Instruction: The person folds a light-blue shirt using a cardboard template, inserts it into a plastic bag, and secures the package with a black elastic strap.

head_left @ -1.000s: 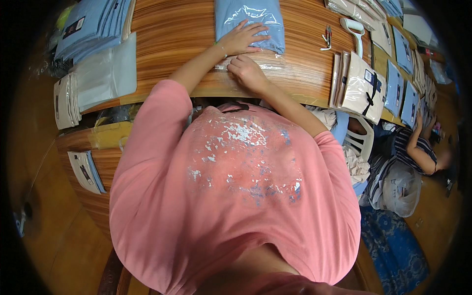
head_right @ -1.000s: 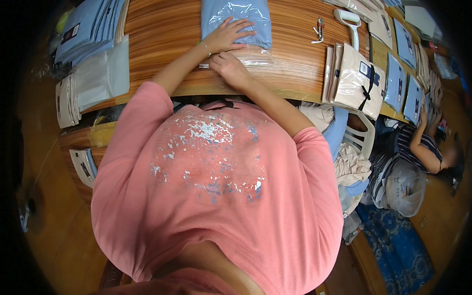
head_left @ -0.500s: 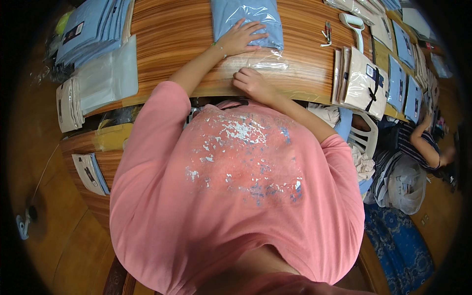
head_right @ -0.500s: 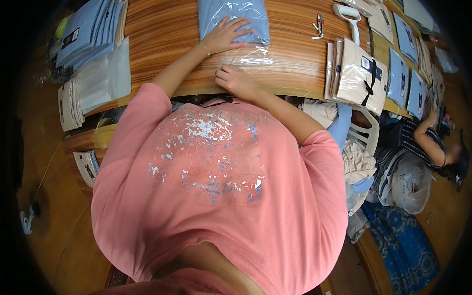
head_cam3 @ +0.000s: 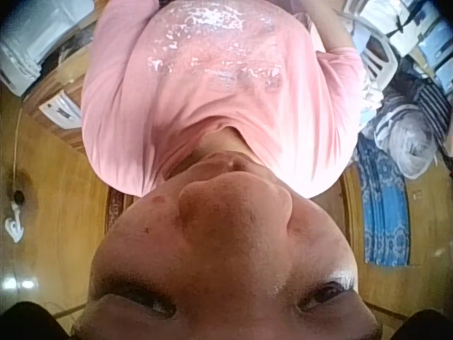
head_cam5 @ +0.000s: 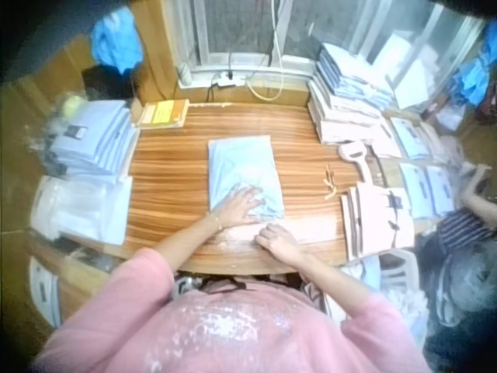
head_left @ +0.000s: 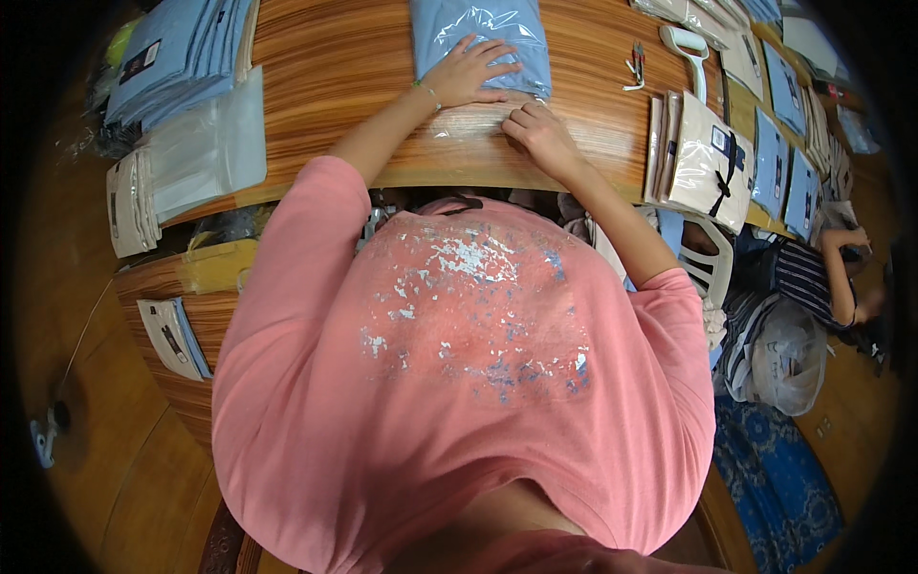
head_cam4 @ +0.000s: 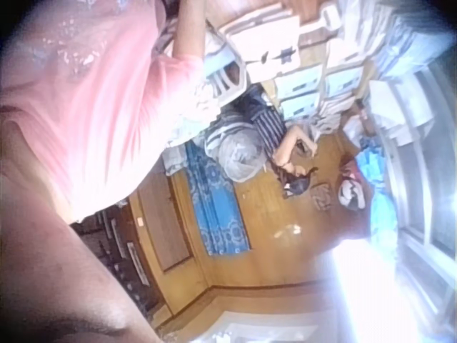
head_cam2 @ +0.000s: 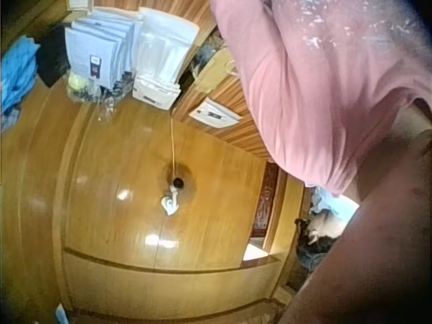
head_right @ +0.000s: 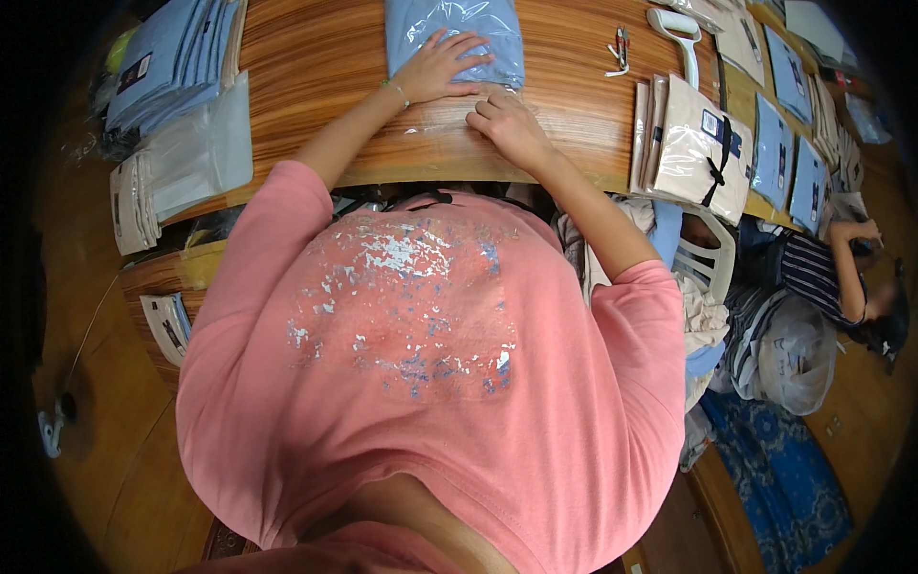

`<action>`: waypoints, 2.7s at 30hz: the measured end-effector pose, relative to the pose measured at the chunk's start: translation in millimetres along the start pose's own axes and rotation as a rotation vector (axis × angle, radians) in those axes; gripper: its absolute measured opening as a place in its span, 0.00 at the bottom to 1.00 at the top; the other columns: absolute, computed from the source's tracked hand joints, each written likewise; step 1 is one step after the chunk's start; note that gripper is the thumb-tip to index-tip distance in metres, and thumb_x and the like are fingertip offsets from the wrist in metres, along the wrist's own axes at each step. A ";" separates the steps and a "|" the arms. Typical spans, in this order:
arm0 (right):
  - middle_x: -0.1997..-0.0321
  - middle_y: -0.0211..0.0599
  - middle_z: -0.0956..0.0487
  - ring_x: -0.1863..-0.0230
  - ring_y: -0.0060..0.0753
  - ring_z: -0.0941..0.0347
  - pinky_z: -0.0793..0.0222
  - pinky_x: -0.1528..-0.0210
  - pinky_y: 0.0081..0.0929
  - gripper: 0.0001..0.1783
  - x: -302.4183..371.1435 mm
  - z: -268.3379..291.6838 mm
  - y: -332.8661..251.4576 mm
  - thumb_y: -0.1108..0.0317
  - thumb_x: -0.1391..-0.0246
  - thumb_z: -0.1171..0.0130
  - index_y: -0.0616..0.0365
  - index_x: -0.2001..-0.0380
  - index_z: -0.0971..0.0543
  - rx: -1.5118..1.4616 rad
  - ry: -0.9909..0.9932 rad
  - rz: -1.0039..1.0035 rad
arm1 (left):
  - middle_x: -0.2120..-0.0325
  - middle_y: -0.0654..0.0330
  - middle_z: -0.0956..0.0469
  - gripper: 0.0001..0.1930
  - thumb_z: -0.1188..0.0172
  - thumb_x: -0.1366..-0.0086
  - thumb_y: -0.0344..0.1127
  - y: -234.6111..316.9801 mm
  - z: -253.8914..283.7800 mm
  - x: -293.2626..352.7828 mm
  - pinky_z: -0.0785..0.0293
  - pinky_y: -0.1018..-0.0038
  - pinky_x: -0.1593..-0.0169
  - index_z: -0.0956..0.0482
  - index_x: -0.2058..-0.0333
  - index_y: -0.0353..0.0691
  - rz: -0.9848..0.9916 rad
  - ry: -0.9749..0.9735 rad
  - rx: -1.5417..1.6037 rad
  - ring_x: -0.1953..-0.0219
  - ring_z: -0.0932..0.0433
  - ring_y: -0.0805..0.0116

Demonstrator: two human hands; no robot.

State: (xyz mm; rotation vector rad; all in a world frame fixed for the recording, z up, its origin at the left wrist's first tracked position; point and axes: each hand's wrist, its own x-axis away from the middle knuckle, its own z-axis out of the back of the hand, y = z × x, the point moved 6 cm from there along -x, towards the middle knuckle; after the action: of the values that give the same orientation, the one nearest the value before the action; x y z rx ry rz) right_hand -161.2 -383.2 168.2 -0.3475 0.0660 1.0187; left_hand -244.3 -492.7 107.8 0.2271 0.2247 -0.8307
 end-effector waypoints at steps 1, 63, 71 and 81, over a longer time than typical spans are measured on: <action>0.71 0.34 0.30 0.63 0.36 0.32 0.34 0.60 0.30 0.07 -0.6 6.6 -6.6 0.70 0.59 0.50 0.55 0.73 0.28 0.023 0.003 0.041 | 0.39 0.65 0.46 0.33 0.49 0.45 0.61 -0.6 0.2 -0.5 0.55 0.51 0.38 0.40 0.42 0.59 0.005 -0.008 -0.008 0.37 0.50 0.65; 0.47 0.38 0.32 0.39 0.38 0.43 0.48 0.38 0.45 0.09 59.5 -2.2 58.3 0.68 0.55 0.47 0.54 0.68 0.29 0.045 -0.026 0.073 | 0.53 0.58 0.30 0.13 0.41 0.47 0.31 24.4 75.0 147.8 0.36 0.64 0.46 0.26 0.60 0.42 0.212 0.031 0.232 0.49 0.34 0.58; 0.48 0.35 0.30 0.41 0.36 0.40 0.46 0.38 0.40 0.08 57.0 -5.8 63.1 0.68 0.54 0.49 0.53 0.68 0.29 0.070 -0.090 0.160 | 0.54 0.58 0.29 0.12 0.41 0.46 0.34 38.0 68.3 140.9 0.34 0.65 0.47 0.26 0.62 0.39 0.075 0.073 0.194 0.49 0.32 0.59; 0.51 0.37 0.29 0.46 0.39 0.35 0.39 0.45 0.36 0.07 55.4 -1.5 52.3 0.66 0.53 0.49 0.52 0.68 0.29 0.144 -0.100 0.125 | 0.57 0.57 0.28 0.10 0.43 0.46 0.37 50.3 56.4 140.2 0.30 0.68 0.52 0.27 0.65 0.41 0.164 0.046 0.070 0.54 0.28 0.62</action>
State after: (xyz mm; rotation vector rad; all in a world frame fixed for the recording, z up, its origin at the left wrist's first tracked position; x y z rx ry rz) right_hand -175.8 -313.3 141.6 -0.1627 0.0708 1.1468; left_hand -108.9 -574.3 127.2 0.3260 0.2178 -0.6713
